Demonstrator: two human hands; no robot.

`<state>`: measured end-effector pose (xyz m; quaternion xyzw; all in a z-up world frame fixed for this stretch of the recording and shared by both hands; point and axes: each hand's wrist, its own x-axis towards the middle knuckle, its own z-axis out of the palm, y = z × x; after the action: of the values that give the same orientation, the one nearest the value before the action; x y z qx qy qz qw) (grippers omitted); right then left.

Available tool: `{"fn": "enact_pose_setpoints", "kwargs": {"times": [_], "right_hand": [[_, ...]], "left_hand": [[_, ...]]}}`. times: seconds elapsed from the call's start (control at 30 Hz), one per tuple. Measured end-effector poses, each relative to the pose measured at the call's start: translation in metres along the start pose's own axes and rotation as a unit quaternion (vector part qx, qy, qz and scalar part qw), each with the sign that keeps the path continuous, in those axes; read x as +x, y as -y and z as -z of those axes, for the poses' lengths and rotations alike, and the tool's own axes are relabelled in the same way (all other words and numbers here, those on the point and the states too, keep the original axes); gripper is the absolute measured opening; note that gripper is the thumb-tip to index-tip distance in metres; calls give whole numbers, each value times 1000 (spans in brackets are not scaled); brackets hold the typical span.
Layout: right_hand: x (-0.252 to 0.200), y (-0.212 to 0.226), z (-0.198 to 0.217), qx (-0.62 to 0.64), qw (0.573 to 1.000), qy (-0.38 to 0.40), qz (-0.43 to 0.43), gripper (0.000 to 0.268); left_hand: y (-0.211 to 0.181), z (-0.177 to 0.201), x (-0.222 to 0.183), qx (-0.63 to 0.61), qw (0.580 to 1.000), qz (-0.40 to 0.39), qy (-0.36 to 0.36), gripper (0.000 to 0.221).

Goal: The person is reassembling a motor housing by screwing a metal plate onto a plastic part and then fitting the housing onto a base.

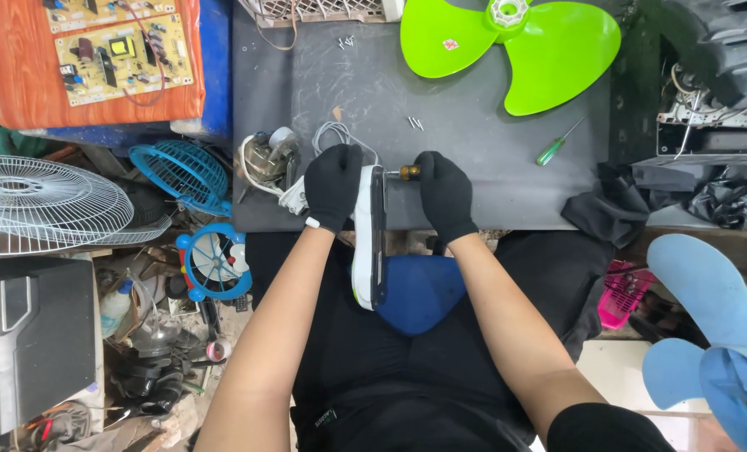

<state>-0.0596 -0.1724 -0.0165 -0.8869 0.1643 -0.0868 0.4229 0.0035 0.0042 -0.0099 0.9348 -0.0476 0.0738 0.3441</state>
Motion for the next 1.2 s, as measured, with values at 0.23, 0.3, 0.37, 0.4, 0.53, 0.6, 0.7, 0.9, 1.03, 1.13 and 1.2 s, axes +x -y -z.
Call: {"fn": "enact_pose_setpoints", "kwargs": {"times": [0.23,0.3,0.37,0.4,0.53,0.6,0.7,0.9,1.03,1.13,1.2], "right_hand": [[-4,-8,-12,-3,999,-36,28,38],[-6,4,-8,11,1000,-22,-12,44],[-3,8,-4,6,999,-25,-21,44],[0,9,-2,-1,999,-27,-29,45],[0,-7,-11,46,996,17,-68,37],[-2,-2,-6,36,996,55,-64,37],[-1,-8,-7,35,994,80,-63,38],[2,-17,-13,4,993,79,-83,47],[1,5,2,-12,991,102,-90,39],[6,11,9,7,991,118,-63,34],[9,13,14,32,987,149,-43,32]], "left_hand": [[-5,0,-1,12,1000,-5,-18,36],[-4,1,-1,1,1000,-13,-13,36],[-6,2,-2,2,1000,-12,-13,36],[-8,2,-2,1,1000,-10,-13,36],[0,-3,0,9,1000,-20,-11,36],[1,-1,0,12,1000,-18,-5,35],[-3,2,-2,10,1000,-20,-8,33],[-6,6,0,-21,999,-25,-8,33],[-11,6,-1,-34,999,-20,-9,32],[-12,7,1,-42,999,-32,-11,33],[-13,10,-1,-49,999,-20,-3,35]]}}
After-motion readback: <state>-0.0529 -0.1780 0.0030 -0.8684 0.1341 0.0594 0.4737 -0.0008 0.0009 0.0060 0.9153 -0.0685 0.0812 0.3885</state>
